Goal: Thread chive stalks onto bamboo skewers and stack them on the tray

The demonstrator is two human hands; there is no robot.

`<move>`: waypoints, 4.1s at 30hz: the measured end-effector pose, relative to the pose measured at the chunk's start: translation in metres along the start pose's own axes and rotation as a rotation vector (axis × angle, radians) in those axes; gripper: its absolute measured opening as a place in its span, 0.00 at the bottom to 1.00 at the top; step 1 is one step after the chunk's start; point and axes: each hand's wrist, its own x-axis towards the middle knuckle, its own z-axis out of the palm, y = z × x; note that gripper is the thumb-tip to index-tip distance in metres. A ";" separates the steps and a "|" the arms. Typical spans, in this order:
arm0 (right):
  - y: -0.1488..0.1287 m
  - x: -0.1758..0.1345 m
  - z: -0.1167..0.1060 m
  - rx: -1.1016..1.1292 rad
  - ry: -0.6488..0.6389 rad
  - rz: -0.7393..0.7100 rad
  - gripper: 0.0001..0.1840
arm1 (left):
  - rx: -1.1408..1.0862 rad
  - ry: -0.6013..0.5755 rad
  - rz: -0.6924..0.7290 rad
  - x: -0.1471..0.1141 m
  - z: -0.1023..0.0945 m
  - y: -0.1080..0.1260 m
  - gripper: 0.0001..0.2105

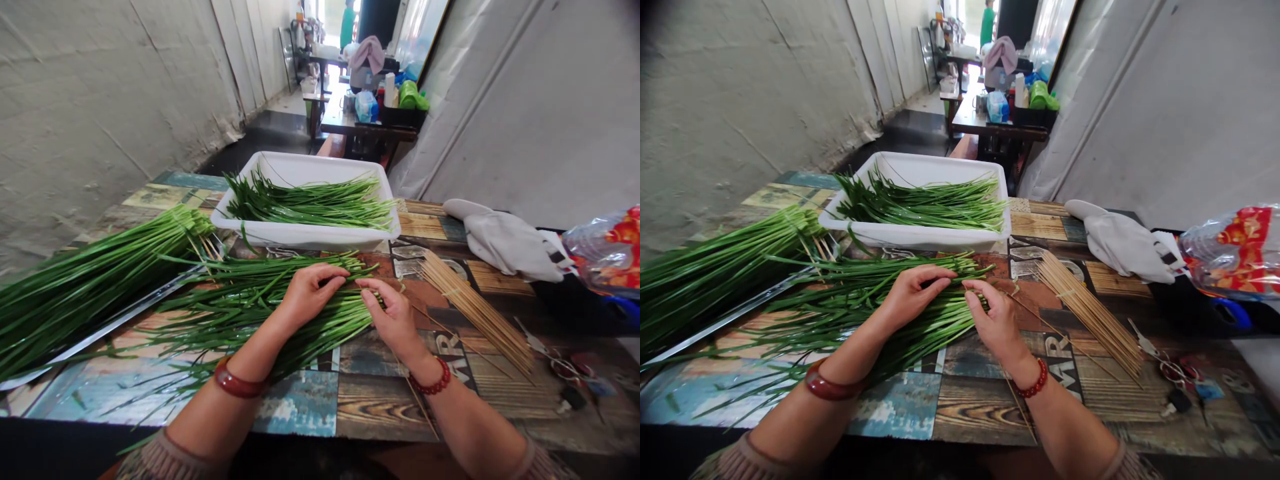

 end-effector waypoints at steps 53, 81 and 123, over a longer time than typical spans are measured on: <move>-0.004 0.004 -0.003 0.043 0.006 -0.012 0.12 | -0.007 -0.018 -0.048 -0.001 0.009 0.011 0.08; -0.003 0.004 -0.002 0.039 0.021 -0.009 0.12 | 0.138 0.003 0.097 -0.002 0.011 0.009 0.08; 0.008 0.003 0.004 0.197 0.064 0.060 0.11 | 0.144 -0.094 0.163 -0.004 0.010 0.005 0.07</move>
